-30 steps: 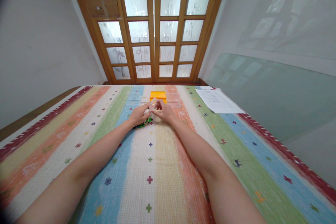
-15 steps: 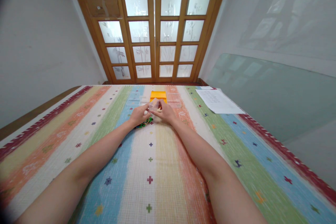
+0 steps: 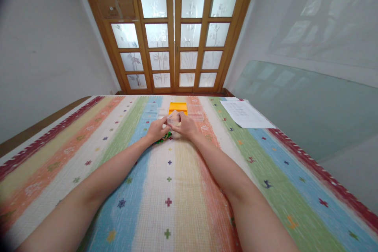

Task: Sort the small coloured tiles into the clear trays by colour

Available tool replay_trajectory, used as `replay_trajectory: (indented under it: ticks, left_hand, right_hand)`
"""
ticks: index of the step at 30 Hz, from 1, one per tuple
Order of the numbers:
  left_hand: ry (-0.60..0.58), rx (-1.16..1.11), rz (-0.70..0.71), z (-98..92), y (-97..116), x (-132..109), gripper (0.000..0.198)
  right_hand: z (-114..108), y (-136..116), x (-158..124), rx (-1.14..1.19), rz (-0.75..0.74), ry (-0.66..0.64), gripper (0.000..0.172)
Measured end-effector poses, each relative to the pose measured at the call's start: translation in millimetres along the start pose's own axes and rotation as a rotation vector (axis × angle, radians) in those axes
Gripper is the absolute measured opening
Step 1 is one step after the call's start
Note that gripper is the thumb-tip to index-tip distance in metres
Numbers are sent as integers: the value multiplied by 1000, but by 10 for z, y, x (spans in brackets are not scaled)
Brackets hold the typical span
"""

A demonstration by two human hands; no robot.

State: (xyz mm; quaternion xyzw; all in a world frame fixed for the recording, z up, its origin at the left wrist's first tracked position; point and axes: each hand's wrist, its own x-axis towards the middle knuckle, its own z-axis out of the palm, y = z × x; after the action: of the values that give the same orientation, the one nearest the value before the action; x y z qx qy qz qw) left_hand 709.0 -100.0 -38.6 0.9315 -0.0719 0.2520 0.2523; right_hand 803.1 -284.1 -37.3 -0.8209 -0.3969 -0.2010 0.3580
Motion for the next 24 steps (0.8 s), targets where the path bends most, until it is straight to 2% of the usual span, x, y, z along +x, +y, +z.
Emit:
replay_trajectory:
  ticks: [5,11,15,18,22,24]
  left_hand:
    - [108,-151,-93,-33,-108,39,43]
    - [138,-293,-89,-57,-155,77,45]
    - [190,-404,-158,-29,-225,89,38]
    - [211,-502,-244,-1,-346,113,36]
    - [204,-562,-306,7,-440,137,37]
    - [220,-524,-302,-18,-429,138,37]
  right_hand:
    - [43,-37,-8,-68,-45,20,43]
    - [34,12,-12,138,-57,-67,42]
    - [82,17,33,465,65,-92,53]
    - [153,11,83,702,165,-175,56]
    - [185,47,115,860,301,-325,60]
    - [162,81,115,903,335,-347,59]
